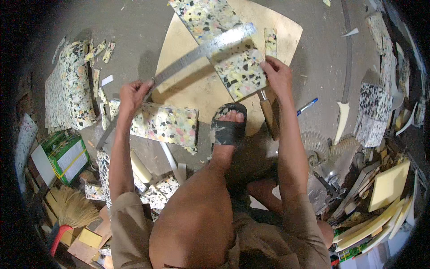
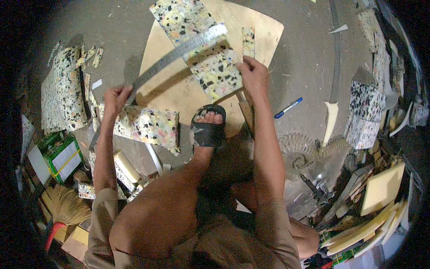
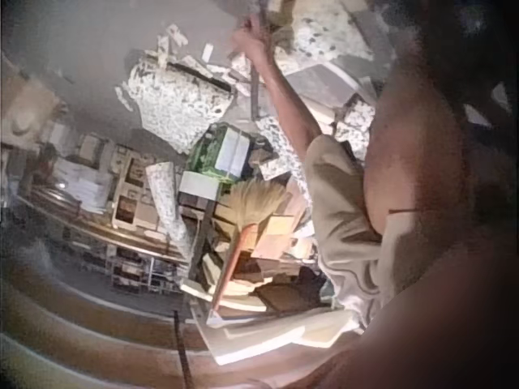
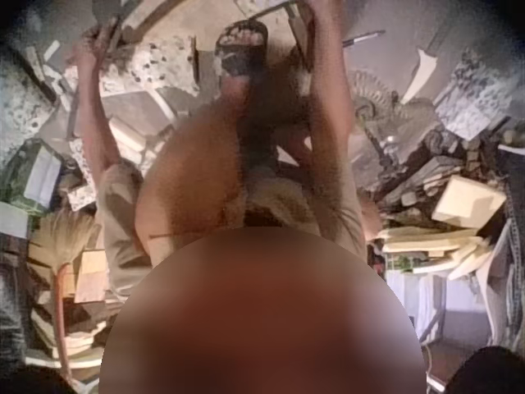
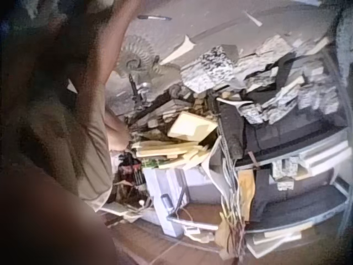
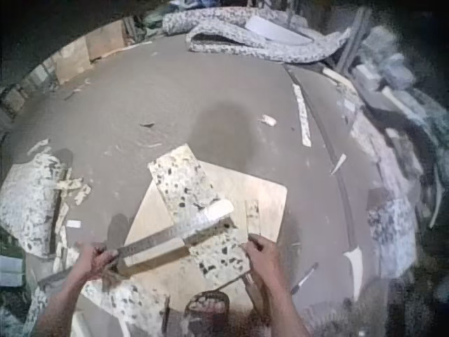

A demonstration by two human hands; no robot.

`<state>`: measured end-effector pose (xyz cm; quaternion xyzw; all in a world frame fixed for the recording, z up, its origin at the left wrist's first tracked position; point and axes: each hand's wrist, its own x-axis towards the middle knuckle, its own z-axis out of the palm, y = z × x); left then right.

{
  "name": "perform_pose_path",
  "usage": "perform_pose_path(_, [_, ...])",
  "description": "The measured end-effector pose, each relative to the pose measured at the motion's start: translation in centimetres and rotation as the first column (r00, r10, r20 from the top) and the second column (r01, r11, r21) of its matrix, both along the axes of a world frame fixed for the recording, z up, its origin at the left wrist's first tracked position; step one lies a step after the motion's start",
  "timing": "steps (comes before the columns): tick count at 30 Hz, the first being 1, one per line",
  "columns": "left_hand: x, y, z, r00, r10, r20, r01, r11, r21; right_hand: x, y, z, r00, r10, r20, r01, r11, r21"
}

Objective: The person measures and marks a speckled composite material, then applies adhesive with a spray gun to its edges. They press two pieces together to form a joint, inspect the bond, and handle additional pieces of the same material.

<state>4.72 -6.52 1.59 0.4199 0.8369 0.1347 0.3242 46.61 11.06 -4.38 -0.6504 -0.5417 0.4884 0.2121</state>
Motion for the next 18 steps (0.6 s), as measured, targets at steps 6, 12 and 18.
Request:
perform_pose_path(6, [6.1,-4.2,-0.3,0.996,-0.065,0.054,0.071,0.992,-0.108,2.4,-1.8,-0.8,0.991,-0.102,-0.088,0.104,0.994,0.024])
perform_pose_path(12, [8.0,-3.1,-1.0,0.980,-0.190,-0.059,0.182,0.976,-0.119,2.9,-2.9,0.2,0.999,0.038,-0.013,-0.037,0.996,0.081])
perform_pose_path(18, [8.7,-2.0,3.0,0.951,-0.260,-0.165,0.225,0.953,-0.204,2.2,-3.3,-0.7,0.997,0.051,0.063,-0.060,0.988,0.143])
